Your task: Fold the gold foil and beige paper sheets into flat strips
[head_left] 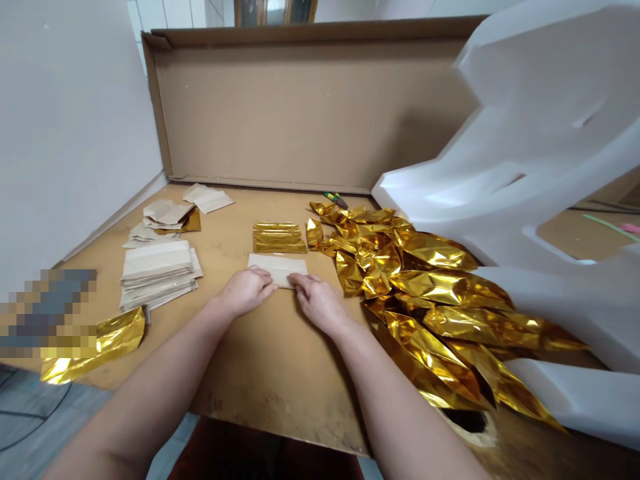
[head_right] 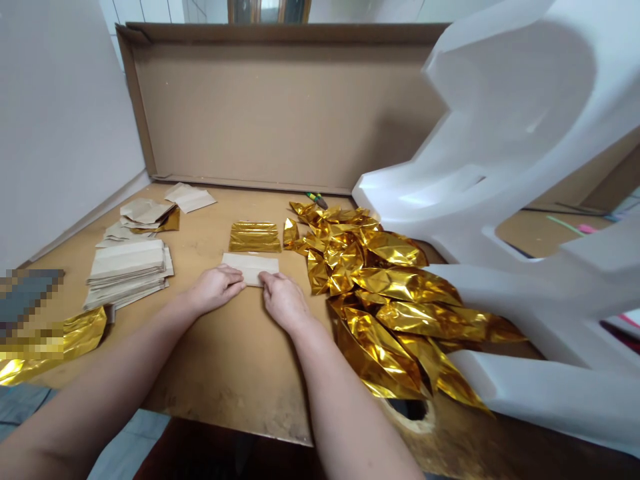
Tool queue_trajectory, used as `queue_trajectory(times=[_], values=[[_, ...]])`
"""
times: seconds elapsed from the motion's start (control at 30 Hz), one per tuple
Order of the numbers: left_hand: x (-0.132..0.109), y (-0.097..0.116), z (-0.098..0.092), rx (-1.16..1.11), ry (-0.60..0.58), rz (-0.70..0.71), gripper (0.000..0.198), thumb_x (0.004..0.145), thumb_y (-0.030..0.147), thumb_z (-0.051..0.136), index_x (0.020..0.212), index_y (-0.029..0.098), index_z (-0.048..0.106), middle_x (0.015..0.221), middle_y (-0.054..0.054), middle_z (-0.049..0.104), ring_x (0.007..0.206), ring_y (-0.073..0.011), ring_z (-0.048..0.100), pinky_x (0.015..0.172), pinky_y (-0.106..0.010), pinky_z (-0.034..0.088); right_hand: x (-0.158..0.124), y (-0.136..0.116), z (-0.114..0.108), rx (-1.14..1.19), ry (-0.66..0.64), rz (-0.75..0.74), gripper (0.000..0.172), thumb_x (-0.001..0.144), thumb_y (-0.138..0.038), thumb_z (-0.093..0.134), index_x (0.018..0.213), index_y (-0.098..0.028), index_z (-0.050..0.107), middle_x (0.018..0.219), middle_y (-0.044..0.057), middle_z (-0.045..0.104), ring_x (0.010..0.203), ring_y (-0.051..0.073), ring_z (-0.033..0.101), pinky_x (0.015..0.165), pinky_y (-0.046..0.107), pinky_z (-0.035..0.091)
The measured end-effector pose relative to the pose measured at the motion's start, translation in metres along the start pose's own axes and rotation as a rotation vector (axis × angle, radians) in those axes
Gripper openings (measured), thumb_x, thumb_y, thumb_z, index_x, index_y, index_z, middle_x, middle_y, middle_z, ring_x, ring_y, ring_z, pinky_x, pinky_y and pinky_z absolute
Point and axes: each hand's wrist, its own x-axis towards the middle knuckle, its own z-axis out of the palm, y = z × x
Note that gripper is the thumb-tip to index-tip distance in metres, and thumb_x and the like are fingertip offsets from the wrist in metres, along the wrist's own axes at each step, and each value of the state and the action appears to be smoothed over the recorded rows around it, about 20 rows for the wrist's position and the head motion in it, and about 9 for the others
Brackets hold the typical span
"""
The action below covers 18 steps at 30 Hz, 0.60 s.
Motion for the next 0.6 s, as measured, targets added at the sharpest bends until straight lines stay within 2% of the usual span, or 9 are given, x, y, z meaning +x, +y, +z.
queue_trajectory(times=[0.2,0.6], values=[[-0.009,-0.018,-0.007,0.006,0.012,-0.091,0.029,0.089,0.022,0.043,0.073,0.017,0.066,0.084,-0.005,0.069,0.082,-0.0185,0.061,0.078,-0.028,0.046,0.000,0.014,-0.007,-0.052,-0.004,0.085,0.031,0.084,-0.015,0.041,0.104,-0.020,0.064,0.097,0.007,0.068,0.087,0.018,0.063,0.076,0.023,0.043],[-0.009,-0.020,-0.001,-0.035,0.080,-0.187,0.025,0.086,0.022,0.047,0.072,0.018,0.066,0.085,-0.004,0.069,0.081,-0.0172,0.061,0.073,-0.026,0.045,-0.002,0.013,-0.011,-0.088,0.006,0.083,0.031,0.084,-0.015,0.042,0.102,-0.022,0.065,0.090,0.006,0.068,0.086,0.017,0.061,0.077,0.023,0.043]])
